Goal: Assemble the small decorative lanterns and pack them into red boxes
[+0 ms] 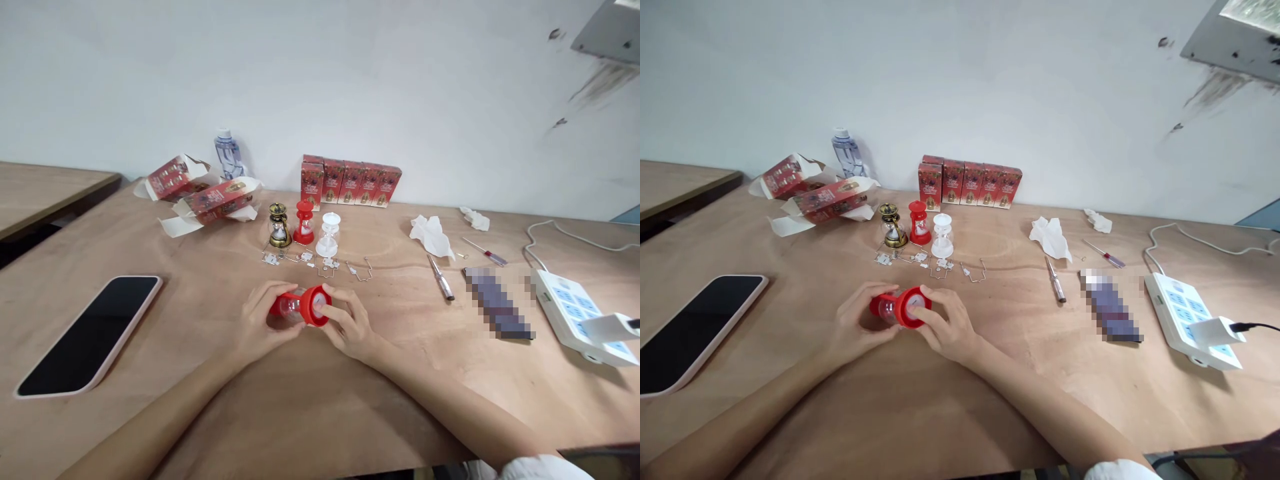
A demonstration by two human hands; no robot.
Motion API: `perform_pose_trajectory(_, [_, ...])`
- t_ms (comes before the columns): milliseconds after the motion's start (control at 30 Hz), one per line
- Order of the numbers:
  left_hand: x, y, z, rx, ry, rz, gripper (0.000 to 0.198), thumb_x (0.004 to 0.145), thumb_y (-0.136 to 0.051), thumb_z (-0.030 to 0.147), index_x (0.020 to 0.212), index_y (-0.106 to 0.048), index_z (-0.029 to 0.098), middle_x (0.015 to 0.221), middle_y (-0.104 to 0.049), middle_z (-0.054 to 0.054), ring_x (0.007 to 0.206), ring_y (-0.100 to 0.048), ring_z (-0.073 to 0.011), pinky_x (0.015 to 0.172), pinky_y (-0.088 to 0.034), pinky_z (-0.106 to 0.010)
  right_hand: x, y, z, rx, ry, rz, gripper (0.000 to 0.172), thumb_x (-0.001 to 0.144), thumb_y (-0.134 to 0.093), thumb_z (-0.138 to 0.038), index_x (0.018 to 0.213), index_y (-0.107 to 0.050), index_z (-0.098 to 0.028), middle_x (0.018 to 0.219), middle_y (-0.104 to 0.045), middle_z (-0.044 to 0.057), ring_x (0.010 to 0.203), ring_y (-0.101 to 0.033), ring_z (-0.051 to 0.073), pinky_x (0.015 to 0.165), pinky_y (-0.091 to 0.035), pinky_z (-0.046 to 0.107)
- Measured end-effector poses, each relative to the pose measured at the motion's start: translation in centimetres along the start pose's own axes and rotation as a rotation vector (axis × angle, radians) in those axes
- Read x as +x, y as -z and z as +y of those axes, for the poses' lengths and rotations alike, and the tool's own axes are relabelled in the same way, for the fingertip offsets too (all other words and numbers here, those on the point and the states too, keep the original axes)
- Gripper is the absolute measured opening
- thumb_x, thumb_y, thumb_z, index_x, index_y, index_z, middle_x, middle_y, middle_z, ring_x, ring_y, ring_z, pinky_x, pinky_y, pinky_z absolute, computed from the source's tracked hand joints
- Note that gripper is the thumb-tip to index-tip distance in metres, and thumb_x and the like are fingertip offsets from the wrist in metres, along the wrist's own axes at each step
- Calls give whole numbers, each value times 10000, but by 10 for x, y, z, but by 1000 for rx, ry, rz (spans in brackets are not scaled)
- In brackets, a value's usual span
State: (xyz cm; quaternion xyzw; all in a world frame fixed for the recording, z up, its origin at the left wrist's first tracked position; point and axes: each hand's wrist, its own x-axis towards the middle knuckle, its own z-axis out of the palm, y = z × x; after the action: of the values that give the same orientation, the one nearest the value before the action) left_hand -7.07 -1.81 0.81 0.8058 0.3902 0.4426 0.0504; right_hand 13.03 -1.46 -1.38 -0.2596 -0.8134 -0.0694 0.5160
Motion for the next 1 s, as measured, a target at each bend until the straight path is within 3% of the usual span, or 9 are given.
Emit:
perform_pose_trajectory(233, [1,-2,-1,11,24,16,364,756,-652,241,1100,-542,202,1018,-644,-70,916,-649,-204,792,-535,-333,5,-2,-1,30,6,45,280,838,-522,-60,1062,-596,-209,1070,-608,109,989,-612,186,763,-577,335])
perform_pose_trajectory(1000, [1,-2,-1,19,19,40,381,749,-663,237,1114,-553,227,1034,-648,-69,931,-652,-220,809,-549,-374,6,-3,0,79,-1,38,281,847,-489,-60,1049,-611,-213,1092,-640,92,1038,-601,177,810,-565,345])
